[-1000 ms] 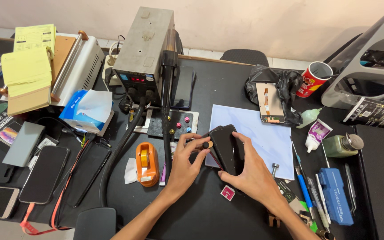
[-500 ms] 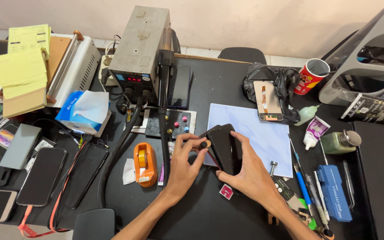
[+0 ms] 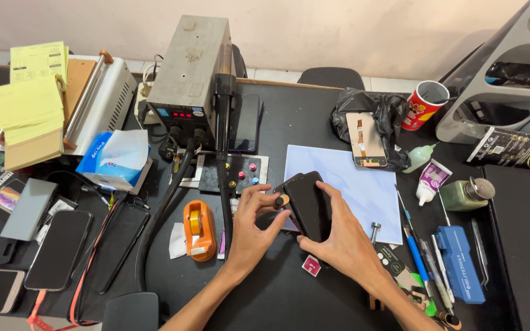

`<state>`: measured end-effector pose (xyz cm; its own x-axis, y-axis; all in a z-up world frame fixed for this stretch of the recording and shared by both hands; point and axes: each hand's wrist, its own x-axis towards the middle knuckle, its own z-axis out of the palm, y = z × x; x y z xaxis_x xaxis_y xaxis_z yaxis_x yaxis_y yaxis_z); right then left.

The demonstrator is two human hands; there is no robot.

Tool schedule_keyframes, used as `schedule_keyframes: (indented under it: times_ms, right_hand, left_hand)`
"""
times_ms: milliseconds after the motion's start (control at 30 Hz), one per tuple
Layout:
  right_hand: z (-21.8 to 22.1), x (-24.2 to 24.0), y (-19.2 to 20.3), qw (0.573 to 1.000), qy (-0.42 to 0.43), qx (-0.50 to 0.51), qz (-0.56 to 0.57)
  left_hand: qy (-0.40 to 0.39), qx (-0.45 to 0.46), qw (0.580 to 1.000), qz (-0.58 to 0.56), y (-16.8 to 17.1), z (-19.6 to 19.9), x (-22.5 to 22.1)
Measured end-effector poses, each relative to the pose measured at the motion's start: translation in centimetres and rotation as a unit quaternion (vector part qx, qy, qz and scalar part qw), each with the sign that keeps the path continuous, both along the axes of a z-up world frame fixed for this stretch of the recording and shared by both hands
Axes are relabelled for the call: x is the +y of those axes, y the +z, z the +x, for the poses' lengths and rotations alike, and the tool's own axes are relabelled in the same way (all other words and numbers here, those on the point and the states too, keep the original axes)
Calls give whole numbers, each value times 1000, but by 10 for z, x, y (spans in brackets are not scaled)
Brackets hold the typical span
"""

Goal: The person handles a black smartphone, removing its case and placing it on a blue mat. They then handle a blue phone case and a small white object, placing them on the desk among various tools and electronic components.

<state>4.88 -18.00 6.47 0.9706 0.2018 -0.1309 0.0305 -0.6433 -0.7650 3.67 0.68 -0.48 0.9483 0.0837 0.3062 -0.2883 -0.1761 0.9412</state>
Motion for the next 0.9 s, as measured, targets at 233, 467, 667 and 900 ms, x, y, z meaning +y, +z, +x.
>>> schedule_keyframes:
  times_ms: [233, 467, 667, 900]
  right_hand:
    - [1, -4, -1, 1000, 2, -25, 15]
    - [-1, -5, -2, 1000, 8, -18, 2]
    - [-1, -5, -1, 999, 8, -34, -1]
    - [-6, 1, 1, 998, -7, -31, -53]
  left_hand:
    - [-31, 8, 998, -53, -8, -1, -1]
    - [-47, 17, 993, -103, -13, 1, 0]
    - [-62, 9, 993, -103, -9, -1, 3]
    - [5, 40, 999, -17, -1, -1, -3]
